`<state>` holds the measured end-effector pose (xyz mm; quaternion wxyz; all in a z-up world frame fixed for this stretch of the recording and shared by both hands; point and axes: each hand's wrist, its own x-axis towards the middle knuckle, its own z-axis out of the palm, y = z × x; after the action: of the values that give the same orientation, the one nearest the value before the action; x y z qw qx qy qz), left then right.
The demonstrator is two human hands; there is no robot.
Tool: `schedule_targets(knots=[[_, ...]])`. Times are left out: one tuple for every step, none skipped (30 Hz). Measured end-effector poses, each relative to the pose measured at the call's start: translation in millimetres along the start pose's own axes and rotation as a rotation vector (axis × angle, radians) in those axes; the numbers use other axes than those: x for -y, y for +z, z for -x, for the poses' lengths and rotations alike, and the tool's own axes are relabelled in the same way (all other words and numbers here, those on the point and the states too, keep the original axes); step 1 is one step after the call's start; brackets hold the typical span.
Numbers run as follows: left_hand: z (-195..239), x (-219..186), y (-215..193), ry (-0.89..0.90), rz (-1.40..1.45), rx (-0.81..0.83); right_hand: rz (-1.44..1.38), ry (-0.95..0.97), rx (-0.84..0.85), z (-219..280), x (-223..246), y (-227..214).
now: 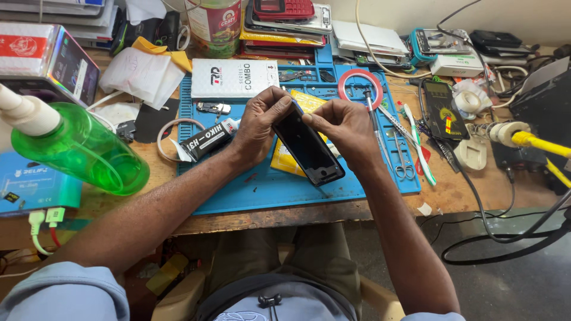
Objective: The person cleans the edges and screen of a disassembled smartphone with a cloth, then uses a metal spudger to pry and separate the screen from the frame. They handle the phone and tools on a cluttered workbench.
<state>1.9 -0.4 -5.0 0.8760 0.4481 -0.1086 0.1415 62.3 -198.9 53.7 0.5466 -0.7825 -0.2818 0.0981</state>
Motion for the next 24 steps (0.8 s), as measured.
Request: schedule_targets(knots=[[0.4,1.5,0.5,0.014,0.007,-0.004,-0.013,0.009,0.014,2.9,2.0,0.6],[0.5,2.5,0.6,0.029,0.015,-0.008,-0.038,0.022,0.033,15.0,2.5,-3.4],[-0.7,2.5,0.5,0.020,0.004,-0.014,-0.059,0.029,0.061,29.3,2.8,-10.5],[-2.1,3.1,1.0,0.011,-0.006,-0.020,-0.065,0.062,0.044,46.0,2.2,-17.1],[-1.8,2.9,0.5,0.008,-0.015,-0.038,-0.069,0.094,0.040,60.1,0.2,-23.6],[-3.2,2.4,-0.6,0.016,-0.022,-0.047,-0.079,0.111,0.042,67.3,-3.6,-28.8],[-2.7,4.7,-0.3,0.008,-0.024,-0.051,-0.093,0.142,0.033,77.9,-9.1,-33.9],[-1.9,6.7,-0.5,0.000,-0.026,-0.055,-0.105,0.173,0.024,82.5,-14.8,-37.9],[0.1,8.9,-0.2,0.007,-0.026,-0.046,-0.092,0.163,0.029,86.6,-20.5,-38.2],[1.7,10.1,0.1,0.014,-0.026,-0.036,-0.078,0.154,0.034,84.8,-23.7,-38.1],[-3.7,7.1,0.0,0.036,-0.033,-0.011,-0.064,0.122,0.030,73.1,-23.2,-37.1],[-5.0,5.4,1.1,0.030,-0.028,-0.004,-0.064,0.109,0.041,62.0,-20.5,-33.4],[-3.3,3.6,1.5,0.023,-0.025,0.002,-0.066,0.094,0.053,49.3,-16.6,-27.0],[-2.5,2.3,1.9,0.017,-0.022,0.007,-0.092,0.032,0.066,33.7,-11.6,-19.6],[0.2,2.2,2.3,0.028,-0.022,0.017,-0.116,-0.029,0.089,19.8,-6.5,-12.0],[3.1,2.1,2.9,0.040,-0.021,0.027,-0.077,-0.034,0.063,7.5,-1.2,-4.0],[1.3,-0.5,3.2,0.058,-0.027,0.045,-0.039,-0.049,0.032,-8.1,5.8,4.5],[2.2,-1.7,5.2,0.027,-0.013,0.032,-0.001,-0.064,0.001,-16.8,13.1,9.0],[1.4,-4.0,7.6,0.010,-0.003,0.018,0.039,-0.067,-0.009,-23.5,21.5,10.1],[-0.2,-7.1,9.2,-0.007,0.007,0.005,0.079,-0.070,-0.021,-27.4,29.2,12.8],[0.2,-8.4,10.6,-0.012,0.041,0.008,0.126,-0.072,-0.019,-29.2,35.9,16.0],[-0.1,-9.4,11.4,-0.017,0.074,0.013,0.077,-0.096,-0.019,-25.7,40.8,15.7],[2.0,-7.9,12.4,-0.028,0.117,0.013,0.033,-0.109,-0.015,-13.3,42.5,11.6],[1.8,-7.7,11.7,-0.022,0.110,0.031,-0.012,-0.121,-0.009,-2.9,43.4,10.5]])
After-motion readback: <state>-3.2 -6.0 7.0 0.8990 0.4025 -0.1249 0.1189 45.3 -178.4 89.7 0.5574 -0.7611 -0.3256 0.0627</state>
